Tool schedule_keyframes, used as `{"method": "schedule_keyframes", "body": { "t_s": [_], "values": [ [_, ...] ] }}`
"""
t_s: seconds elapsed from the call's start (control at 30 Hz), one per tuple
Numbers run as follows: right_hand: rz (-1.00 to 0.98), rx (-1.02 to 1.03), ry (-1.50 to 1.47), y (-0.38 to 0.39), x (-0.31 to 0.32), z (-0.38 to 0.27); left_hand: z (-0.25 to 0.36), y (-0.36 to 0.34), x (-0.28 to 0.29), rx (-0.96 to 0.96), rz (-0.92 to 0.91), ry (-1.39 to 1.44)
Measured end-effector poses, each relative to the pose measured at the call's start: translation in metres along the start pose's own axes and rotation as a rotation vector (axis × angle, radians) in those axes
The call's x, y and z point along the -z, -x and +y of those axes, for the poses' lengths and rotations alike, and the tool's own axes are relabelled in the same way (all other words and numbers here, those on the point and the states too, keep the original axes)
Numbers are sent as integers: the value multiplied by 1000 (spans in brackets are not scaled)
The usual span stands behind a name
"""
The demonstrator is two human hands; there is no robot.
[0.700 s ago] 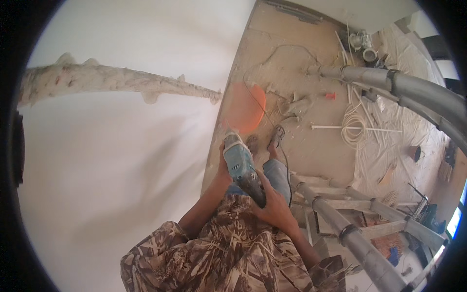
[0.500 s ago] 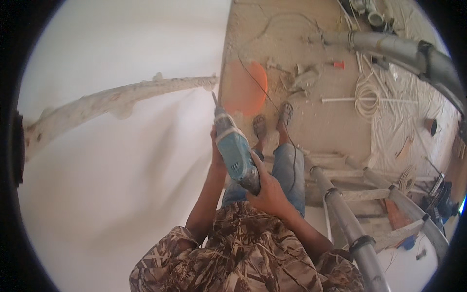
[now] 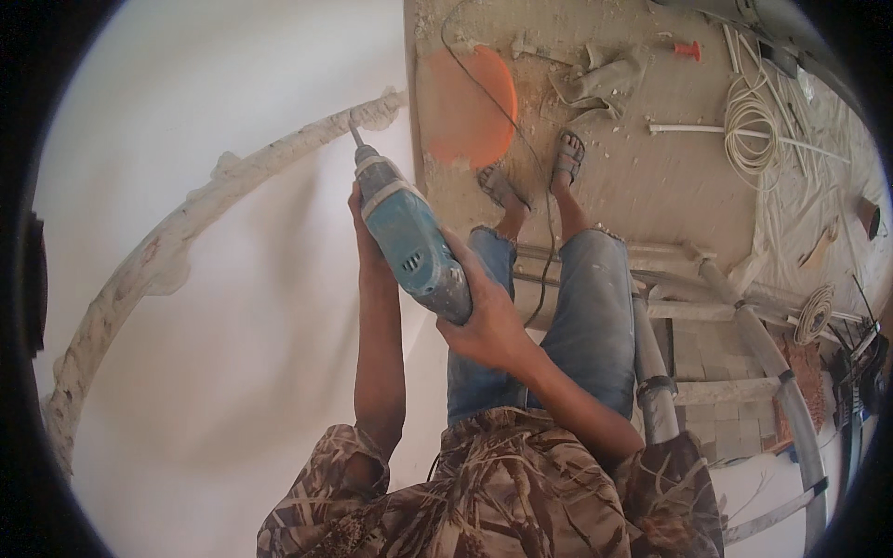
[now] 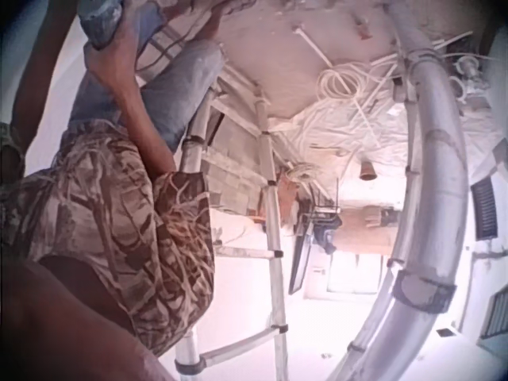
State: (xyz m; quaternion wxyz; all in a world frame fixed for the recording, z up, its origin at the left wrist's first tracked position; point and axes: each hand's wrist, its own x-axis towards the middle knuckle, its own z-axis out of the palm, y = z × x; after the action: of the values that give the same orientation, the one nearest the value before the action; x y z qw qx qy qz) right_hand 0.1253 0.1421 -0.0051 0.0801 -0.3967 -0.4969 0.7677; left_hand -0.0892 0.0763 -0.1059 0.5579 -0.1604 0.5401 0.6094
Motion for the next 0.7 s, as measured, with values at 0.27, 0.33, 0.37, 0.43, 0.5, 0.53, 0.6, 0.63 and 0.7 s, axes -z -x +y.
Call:
{"method": "schedule_keyframes", "body": {
  "t_s": [0.27, 0.33, 0.37, 0.43, 0.5, 0.53, 0.6, 0.63, 0.7],
  "values": [
    [-36, -9, -46, -33, -32, 13, 25, -17, 23, 24, 38, 32],
    [-34, 7, -45, -35, -45, 7, 35, -17, 25, 56, 52, 47],
    [-28, -1, -32, -33, -50, 4, 39, -14, 18, 69, 69, 51],
    [-4, -11, 6, -36, -61, 1, 48, -7, 12, 97, 90, 61],
    [12, -2, 16, -34, -74, -5, 57, -3, 13, 130, 96, 73],
    [17, 15, 6, -33, -81, -8, 61, -3, 16, 127, 92, 80],
    [22, -9, 9, -38, -90, -13, 67, -7, 24, 126, 80, 90],
    [17, -50, 19, -45, -97, -15, 71, -12, 30, 148, 66, 126],
    [-16, -123, -2, -54, -108, -24, 79, -26, 42, 197, 36, 198]
  ]
}}
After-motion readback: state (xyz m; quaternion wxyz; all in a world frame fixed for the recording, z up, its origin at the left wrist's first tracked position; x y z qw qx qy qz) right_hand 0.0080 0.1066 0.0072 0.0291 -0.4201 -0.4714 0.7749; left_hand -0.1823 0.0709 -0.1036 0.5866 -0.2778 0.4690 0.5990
